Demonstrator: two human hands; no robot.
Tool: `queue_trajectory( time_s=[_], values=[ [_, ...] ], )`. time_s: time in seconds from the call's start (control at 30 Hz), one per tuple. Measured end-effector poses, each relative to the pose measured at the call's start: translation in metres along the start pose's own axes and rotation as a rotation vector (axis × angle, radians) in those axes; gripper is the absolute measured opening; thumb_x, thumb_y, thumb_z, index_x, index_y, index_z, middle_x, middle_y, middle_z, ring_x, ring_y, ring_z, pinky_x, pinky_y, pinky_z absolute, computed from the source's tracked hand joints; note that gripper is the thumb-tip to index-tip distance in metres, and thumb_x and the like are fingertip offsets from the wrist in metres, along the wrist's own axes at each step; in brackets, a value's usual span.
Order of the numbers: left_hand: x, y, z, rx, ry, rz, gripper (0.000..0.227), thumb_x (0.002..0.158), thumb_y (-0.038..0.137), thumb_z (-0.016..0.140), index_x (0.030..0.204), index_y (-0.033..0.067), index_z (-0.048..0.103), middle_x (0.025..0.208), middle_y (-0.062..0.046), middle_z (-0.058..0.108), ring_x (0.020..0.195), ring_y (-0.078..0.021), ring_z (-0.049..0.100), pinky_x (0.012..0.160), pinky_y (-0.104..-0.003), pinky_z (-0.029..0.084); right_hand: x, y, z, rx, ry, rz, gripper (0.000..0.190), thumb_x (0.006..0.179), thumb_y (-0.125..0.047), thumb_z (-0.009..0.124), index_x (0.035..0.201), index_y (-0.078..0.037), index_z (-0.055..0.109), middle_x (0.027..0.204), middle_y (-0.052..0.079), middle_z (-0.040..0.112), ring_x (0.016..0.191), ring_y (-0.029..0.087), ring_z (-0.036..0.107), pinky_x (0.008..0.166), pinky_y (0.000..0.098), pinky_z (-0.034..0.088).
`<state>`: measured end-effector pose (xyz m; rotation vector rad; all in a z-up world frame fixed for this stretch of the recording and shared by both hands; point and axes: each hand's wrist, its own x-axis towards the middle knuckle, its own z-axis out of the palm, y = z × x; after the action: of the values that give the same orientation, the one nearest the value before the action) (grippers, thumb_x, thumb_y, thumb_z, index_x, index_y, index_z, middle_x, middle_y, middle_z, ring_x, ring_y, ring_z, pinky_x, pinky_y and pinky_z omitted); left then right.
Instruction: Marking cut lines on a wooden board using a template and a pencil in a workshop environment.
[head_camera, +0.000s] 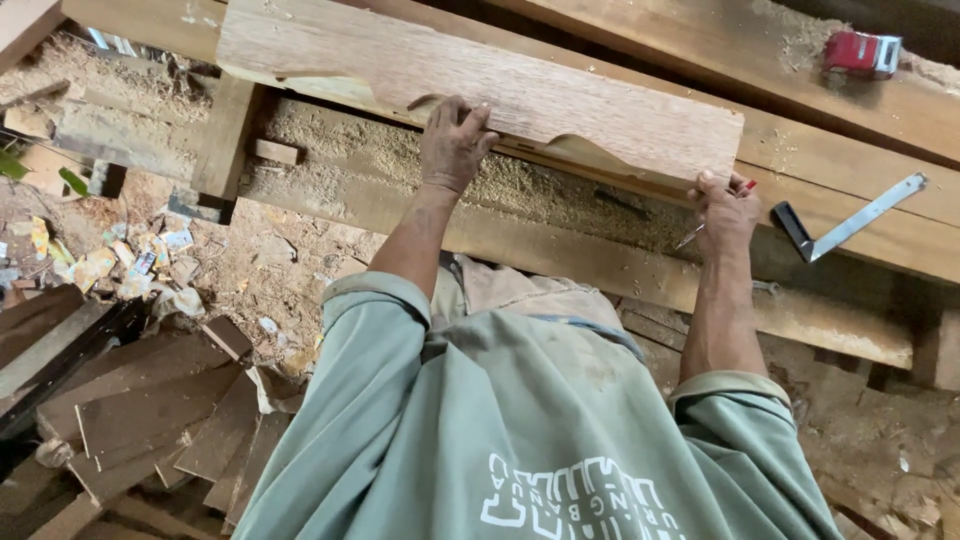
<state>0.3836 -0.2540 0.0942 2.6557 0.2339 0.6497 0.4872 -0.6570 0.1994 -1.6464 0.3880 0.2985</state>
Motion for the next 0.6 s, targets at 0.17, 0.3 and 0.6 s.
queue_trajectory(
  time_s=[0.17, 0.3, 0.6],
  values=[
    [-0.001, -0.002, 0.001, 0.012, -0.006, 0.009, 0.037, 0.093, 0.045, 0.077, 0.117, 0.0181, 0.068, 0.108, -0.012, 0.053, 0.096, -0.0261, 0.058, 0.08, -0.039, 0.063, 0.009, 0.008, 0.004, 0.023, -0.001, -0.041, 0.025, 0.094, -0.011, 0.076, 0.117, -0.011, 0.065, 0.093, 0.0, 0.072, 0.066, 0.004, 0.069, 0.043, 0.0144, 0.041],
    [0.006, 0.012, -0.017, -0.022, -0.086, -0.03, 0.034, 0.086, 0.033, 0.087, 0.108, 0.0151, 0.069, 0.105, -0.01, 0.053, 0.096, -0.025, 0.055, 0.081, -0.037, 0.061, 0.015, 0.014, -0.001, -0.041, 0.019, -0.067, 0.024, 0.094, -0.015, 0.076, 0.113, -0.014, 0.061, 0.09, -0.001, 0.071, 0.066, 0.005, 0.069, 0.041, 0.0168, 0.037],
    [0.02, 0.051, -0.041, 0.26, -0.266, -0.066, 0.075, 0.078, 0.072, 0.081, 0.123, 0.0124, 0.067, 0.13, -0.02, 0.056, 0.12, -0.0367, 0.048, 0.103, -0.055, 0.037, 0.006, 0.002, 0.001, -0.056, 0.028, 0.026, 0.037, 0.092, -0.02, 0.077, 0.122, -0.011, 0.058, 0.099, 0.001, 0.072, 0.068, 0.006, 0.069, 0.044, 0.0154, 0.041]
  ],
)
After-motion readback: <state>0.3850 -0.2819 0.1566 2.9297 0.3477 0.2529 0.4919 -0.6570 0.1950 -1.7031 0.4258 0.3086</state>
